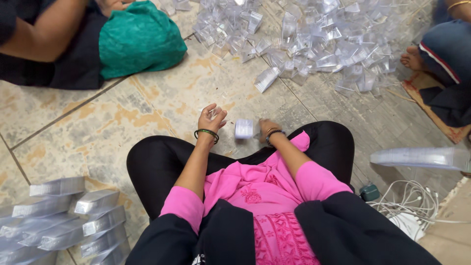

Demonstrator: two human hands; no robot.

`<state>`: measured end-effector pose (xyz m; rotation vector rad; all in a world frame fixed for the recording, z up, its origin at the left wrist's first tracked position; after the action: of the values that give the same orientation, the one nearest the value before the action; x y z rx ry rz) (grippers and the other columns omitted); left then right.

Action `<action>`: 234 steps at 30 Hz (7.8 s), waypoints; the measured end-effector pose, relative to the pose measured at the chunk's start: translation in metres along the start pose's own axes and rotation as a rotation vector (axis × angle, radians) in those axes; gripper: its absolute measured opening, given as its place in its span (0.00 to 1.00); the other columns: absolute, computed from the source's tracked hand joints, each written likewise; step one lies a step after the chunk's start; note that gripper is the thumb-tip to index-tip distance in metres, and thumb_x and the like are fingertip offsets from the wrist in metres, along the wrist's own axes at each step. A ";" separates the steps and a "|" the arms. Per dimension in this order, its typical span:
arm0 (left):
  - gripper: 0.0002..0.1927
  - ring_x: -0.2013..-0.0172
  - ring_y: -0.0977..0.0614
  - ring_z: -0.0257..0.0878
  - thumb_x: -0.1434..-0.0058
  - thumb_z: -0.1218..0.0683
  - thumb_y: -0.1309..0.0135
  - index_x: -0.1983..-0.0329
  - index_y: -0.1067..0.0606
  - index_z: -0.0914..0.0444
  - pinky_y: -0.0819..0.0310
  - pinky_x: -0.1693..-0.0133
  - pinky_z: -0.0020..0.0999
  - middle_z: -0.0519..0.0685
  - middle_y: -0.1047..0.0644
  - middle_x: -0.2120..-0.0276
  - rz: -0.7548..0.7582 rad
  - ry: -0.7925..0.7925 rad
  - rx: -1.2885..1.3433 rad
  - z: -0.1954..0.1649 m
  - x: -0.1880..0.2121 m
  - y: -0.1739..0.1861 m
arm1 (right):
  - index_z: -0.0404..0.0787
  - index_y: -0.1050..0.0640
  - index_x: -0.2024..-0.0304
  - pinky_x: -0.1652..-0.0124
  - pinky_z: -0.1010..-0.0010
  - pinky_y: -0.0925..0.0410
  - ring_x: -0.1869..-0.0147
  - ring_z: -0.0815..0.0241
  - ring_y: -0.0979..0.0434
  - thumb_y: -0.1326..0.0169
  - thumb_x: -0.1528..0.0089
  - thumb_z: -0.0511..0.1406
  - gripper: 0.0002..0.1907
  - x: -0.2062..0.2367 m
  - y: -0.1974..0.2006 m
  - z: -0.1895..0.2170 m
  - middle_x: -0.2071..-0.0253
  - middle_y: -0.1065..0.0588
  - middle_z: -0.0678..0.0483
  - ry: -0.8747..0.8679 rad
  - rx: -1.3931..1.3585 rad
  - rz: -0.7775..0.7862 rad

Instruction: The person sits on the floor and stacks small transparent plastic cups one at a time, picking loose cups from a pile and pressing them into a growing stack, then setting completed stacks aside with other finished stacks.

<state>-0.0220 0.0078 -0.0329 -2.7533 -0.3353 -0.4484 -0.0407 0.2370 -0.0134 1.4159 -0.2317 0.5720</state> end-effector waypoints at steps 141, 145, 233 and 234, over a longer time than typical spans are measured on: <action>0.19 0.66 0.22 0.28 0.34 0.47 0.41 0.51 0.20 0.66 0.26 0.64 0.24 0.43 0.20 0.64 0.452 0.009 -0.163 -0.056 0.119 -0.064 | 0.35 0.27 0.44 0.36 0.64 0.34 0.36 0.60 0.25 0.46 0.40 0.24 0.21 0.130 0.058 -0.007 0.41 0.24 0.49 0.780 -1.210 -0.382; 0.19 0.64 0.25 0.32 0.35 0.47 0.37 0.56 0.19 0.69 0.29 0.62 0.29 0.46 0.23 0.64 0.358 -0.174 -0.435 -0.065 0.120 -0.064 | 0.34 0.31 0.40 0.37 0.67 0.33 0.36 0.61 0.24 0.43 0.36 0.29 0.21 0.129 0.055 0.001 0.41 0.25 0.50 0.749 -1.333 -0.280; 0.35 0.31 0.37 0.57 0.34 0.31 0.56 0.26 0.42 0.43 0.40 0.37 0.63 0.56 0.37 0.30 -0.103 0.395 -1.819 -0.170 -0.001 0.190 | 0.38 0.22 0.50 0.53 0.63 0.26 0.53 0.50 0.18 0.41 0.40 0.40 0.18 0.035 -0.051 -0.047 0.52 0.21 0.46 0.372 -0.605 -0.374; 0.35 0.31 0.37 0.57 0.35 0.31 0.55 0.26 0.41 0.44 0.40 0.37 0.62 0.56 0.37 0.30 -0.052 0.531 -1.887 -0.155 0.012 0.212 | 0.38 0.23 0.49 0.52 0.62 0.26 0.52 0.49 0.18 0.40 0.41 0.39 0.20 0.029 -0.056 -0.037 0.50 0.22 0.45 0.404 -0.584 -0.320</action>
<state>0.0074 -0.2398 0.0502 -3.8403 0.4628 -2.4465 0.0054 0.2768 -0.0536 0.7300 0.1452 0.4613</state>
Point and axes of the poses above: each hand's wrist, its own x-axis away from the middle knuckle, its own y-axis out of the back of the hand, z = x × y, the point moved 3 cm from there along -x, towards the middle knuckle
